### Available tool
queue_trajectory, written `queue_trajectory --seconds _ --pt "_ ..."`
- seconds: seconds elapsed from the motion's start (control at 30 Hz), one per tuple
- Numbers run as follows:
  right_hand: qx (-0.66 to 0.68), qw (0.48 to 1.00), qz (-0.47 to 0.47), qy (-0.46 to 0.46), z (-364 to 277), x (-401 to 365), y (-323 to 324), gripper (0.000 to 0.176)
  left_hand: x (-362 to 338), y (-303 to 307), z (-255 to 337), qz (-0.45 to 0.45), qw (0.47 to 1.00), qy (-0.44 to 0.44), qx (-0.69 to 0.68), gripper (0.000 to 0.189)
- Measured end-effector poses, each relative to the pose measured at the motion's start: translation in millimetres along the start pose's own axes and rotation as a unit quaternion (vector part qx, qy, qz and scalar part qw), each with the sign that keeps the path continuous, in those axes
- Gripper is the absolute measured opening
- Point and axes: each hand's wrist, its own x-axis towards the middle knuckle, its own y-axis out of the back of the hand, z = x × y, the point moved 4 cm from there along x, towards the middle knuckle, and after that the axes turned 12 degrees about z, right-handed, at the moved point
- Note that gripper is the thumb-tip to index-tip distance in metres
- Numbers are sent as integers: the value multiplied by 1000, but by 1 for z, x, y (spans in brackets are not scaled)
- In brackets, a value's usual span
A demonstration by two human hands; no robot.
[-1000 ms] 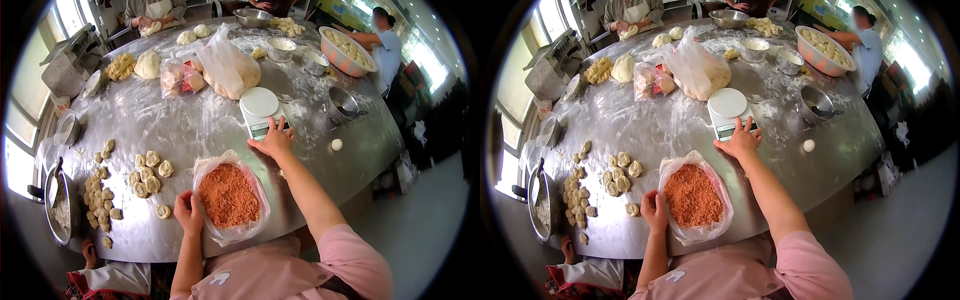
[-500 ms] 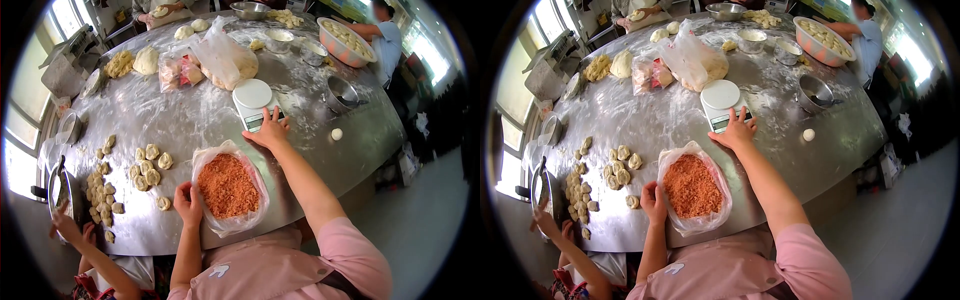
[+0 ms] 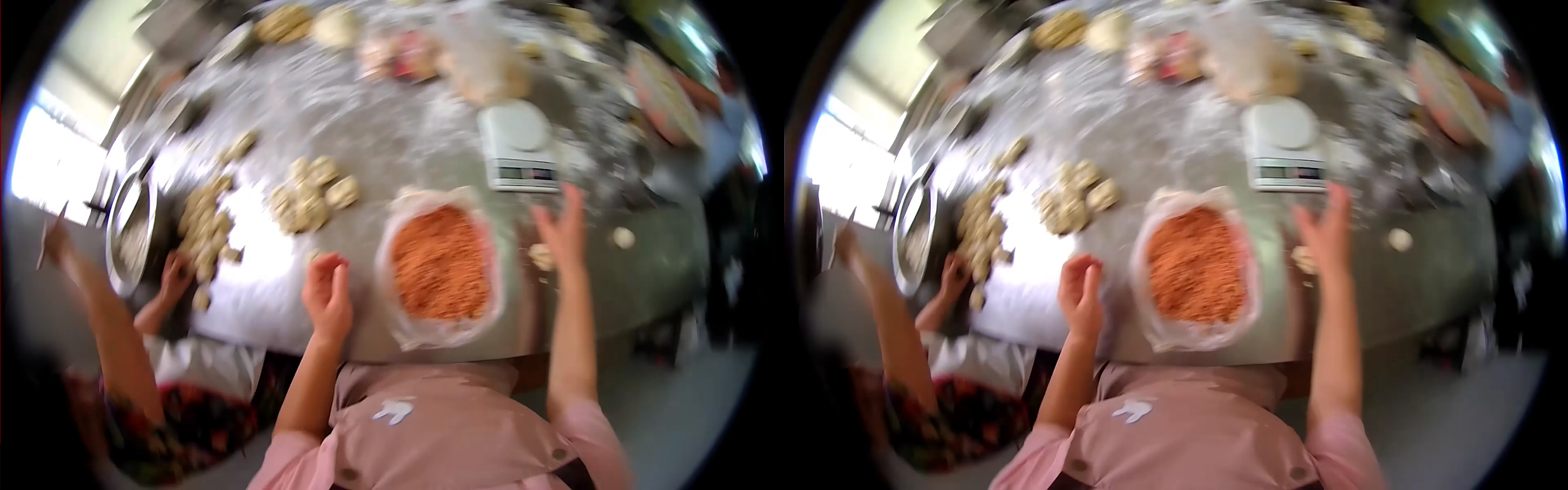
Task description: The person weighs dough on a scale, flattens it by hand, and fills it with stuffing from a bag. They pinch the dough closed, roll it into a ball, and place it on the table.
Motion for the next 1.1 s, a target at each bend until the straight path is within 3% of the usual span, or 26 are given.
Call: queue_trajectory --seconds 0.03,0.1,0.23,0.27,0.37,0.4,0.5,0.53,0.63,0.67,0.73,0.77,0.83,0.97,1.0,1.1 --pt "-21 999 7 31 3 -9 18 64 0 15 4 35 995 -60 65 18" --pt "-34 999 9 5 17 -30 39 56 2 39 28 144 932 -180 279 29" --pt "-43 992 10 -116 35 -66 68 47 12 78 2 243 865 -105 426 35" --pt "-51 989 17 -137 33 -67 76 45 17 77 1 248 844 -83 468 37" --pt "-35 991 17 -128 18 -71 81 42 22 60 -7 103 840 -36 532 43" --pt "-18 992 18 -121 8 -72 78 38 21 49 -7 86 830 -112 540 37" --pt "21 997 -3 -80 -56 -76 65 29 24 26 -8 24 893 -81 443 32" --pt "41 998 -17 -41 -91 -78 60 26 21 18 -4 41 882 -169 439 26" --pt "106 974 -200 -11 -160 -91 35 28 14 13 -10 13 936 -61 347 24" --pt "75 964 -250 48 -166 -97 23 42 11 14 -11 28 957 -6 288 23" --pt "17 962 -258 89 -172 -103 0 58 7 14 -14 49 978 201 24 21" --pt "-23 961 -254 107 -176 -103 -11 61 5 11 -1 54 951 285 -107 22" --pt "-102 952 -248 151 -185 -104 -30 67 4 6 9 -8 913 336 -231 28" --pt "-15 932 -341 126 -200 -117 -48 48 -9 -30 38 -67 767 481 -420 35" --pt "-6 942 -308 135 -199 -117 -44 32 -14 -39 37 -84 735 504 -445 32" --pt "-66 932 -339 113 -185 -109 -35 22 -27 -63 43 -124 766 518 -359 26"
